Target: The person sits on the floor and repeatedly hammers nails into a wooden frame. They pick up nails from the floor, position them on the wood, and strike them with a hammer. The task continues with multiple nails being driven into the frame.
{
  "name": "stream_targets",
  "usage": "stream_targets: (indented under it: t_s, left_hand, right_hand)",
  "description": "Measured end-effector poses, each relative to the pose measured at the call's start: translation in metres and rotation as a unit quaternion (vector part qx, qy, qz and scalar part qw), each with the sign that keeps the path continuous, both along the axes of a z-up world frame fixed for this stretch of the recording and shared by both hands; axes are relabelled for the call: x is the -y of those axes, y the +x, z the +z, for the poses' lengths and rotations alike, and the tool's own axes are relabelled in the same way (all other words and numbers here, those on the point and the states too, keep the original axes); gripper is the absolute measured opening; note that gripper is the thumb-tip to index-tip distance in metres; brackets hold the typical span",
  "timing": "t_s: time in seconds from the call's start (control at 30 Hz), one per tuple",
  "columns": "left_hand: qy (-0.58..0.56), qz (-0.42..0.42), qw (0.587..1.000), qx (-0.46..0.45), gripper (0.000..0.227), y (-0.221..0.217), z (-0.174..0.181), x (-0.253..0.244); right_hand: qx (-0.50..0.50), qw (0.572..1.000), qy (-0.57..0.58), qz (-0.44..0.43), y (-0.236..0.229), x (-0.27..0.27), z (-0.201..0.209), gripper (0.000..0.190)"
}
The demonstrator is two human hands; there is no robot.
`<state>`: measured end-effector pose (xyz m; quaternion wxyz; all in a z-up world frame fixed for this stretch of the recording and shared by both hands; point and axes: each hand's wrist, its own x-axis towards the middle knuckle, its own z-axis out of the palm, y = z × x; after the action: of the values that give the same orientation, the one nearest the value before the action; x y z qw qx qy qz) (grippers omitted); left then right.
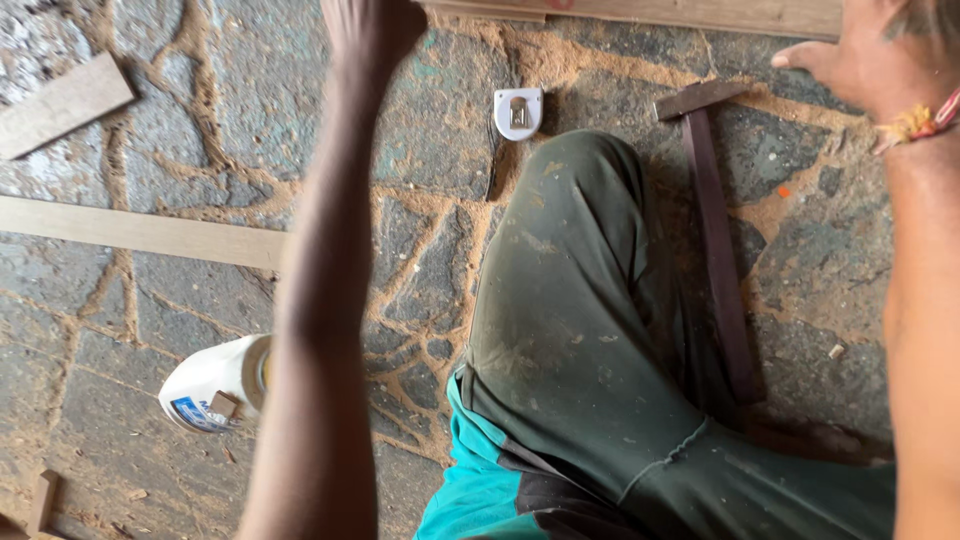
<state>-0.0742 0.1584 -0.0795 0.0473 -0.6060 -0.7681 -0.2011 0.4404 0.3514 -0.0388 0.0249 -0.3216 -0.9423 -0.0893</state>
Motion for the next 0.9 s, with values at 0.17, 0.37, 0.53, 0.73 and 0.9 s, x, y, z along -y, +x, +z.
stream_targets:
  t_s: [0.17, 0.37, 0.53, 0.73, 0.9]
  left_hand:
    - [-0.03, 0.286, 0.917, 0.278, 0.046, 0.065, -0.021, 0.006]
    - [-0.019, 0.301, 0.944, 0.137, 0.138, 0.125, -0.014, -0.009]
    - [0.0, 0.296, 0.946, 0.134, 0.139, 0.147, -0.004, -0.024]
    - [-0.017, 0.263, 0.951, 0.163, 0.137, 0.165, 0.002, -0.025]
    - [-0.017, 0.248, 0.958, 0.143, 0.141, 0.17, 0.0, -0.017]
  right_hand:
    - [0.076, 0.995, -0.06, -0.032, 0.044, -0.06, -0.095, 0.063]
    - [-0.06, 0.968, -0.243, -0.032, 0.076, -0.082, -0.125, 0.073]
    - [-0.033, 0.979, -0.19, -0.061, 0.068, -0.077, -0.11, 0.073]
    - [0.016, 0.989, -0.141, -0.04, 0.063, -0.072, -0.105, 0.069]
    - [-0.003, 0.994, -0.104, -0.034, 0.051, -0.062, -0.091, 0.072]
